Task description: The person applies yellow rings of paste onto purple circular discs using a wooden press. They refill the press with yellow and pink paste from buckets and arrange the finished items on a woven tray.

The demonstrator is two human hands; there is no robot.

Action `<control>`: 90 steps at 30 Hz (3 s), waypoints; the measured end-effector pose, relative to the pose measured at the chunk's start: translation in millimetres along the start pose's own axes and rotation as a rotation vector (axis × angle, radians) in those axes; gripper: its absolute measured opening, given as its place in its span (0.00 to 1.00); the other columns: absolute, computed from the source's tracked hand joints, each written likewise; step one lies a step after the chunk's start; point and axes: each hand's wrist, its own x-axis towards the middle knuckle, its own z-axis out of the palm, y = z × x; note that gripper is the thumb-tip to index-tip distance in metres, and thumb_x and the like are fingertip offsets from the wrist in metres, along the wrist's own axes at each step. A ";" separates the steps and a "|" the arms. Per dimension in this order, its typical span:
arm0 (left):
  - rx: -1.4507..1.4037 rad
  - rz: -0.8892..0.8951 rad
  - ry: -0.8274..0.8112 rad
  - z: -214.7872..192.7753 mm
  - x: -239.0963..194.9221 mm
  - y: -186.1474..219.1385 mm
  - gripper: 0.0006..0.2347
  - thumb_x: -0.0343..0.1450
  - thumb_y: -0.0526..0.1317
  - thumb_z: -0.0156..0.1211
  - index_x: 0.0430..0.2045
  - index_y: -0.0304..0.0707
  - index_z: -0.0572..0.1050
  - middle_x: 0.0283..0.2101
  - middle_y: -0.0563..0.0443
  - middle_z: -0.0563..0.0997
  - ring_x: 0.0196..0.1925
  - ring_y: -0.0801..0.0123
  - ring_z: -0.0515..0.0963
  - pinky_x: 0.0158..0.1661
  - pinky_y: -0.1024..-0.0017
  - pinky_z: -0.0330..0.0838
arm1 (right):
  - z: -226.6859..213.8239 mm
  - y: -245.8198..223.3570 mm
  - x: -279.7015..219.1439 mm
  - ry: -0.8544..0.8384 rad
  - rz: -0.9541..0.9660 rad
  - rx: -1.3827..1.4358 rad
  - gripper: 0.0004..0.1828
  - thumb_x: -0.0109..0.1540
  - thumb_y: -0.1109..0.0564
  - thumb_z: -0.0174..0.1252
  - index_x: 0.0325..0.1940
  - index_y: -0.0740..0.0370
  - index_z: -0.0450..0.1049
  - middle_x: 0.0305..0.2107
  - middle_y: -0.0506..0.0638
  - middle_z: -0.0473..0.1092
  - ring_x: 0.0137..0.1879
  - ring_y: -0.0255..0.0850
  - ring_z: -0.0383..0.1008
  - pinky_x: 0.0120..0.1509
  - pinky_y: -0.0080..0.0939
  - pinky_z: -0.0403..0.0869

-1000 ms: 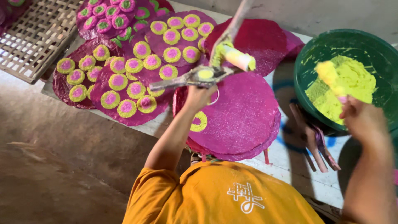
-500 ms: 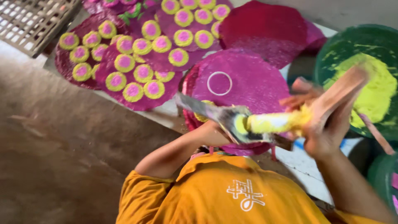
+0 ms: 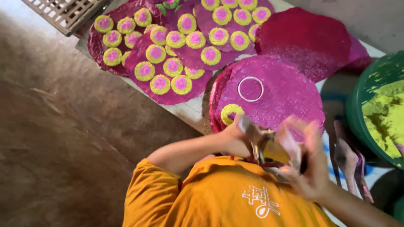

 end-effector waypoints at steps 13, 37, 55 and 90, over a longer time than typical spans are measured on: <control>0.304 -0.430 0.734 -112.5 32.7 -119.4 0.26 0.67 0.36 0.68 0.62 0.35 0.67 0.64 0.41 0.70 0.65 0.58 0.68 0.63 0.63 0.59 | -26.6 66.6 -76.6 -0.213 0.734 0.713 0.52 0.49 0.44 0.74 0.71 0.62 0.59 0.53 0.58 0.68 0.61 0.47 0.70 0.65 0.46 0.69; 0.796 -0.282 0.414 -2.2 -5.3 -117.9 0.10 0.66 0.44 0.67 0.39 0.51 0.85 0.65 0.52 0.64 0.72 0.53 0.55 0.71 0.38 0.35 | -6.9 59.1 -87.4 0.031 0.647 0.753 0.43 0.57 0.30 0.70 0.63 0.62 0.67 0.51 0.56 0.69 0.58 0.45 0.70 0.64 0.47 0.68; -1.355 0.245 0.023 -57.9 39.0 -95.2 0.40 0.74 0.67 0.54 0.75 0.40 0.53 0.76 0.40 0.58 0.79 0.53 0.58 0.75 0.55 0.55 | -15.7 113.6 -95.0 -0.464 1.173 1.001 0.55 0.59 0.17 0.41 0.70 0.66 0.59 0.52 0.67 0.71 0.57 0.57 0.74 0.63 0.56 0.73; -1.616 0.731 0.263 -74.3 127.7 -166.5 0.11 0.75 0.51 0.41 0.36 0.46 0.65 0.34 0.56 0.71 0.41 0.69 0.75 0.47 0.64 0.77 | -10.7 114.1 49.7 -0.586 1.039 -0.293 0.45 0.68 0.27 0.30 0.29 0.69 0.74 0.23 0.57 0.73 0.33 0.46 0.74 0.44 0.49 0.74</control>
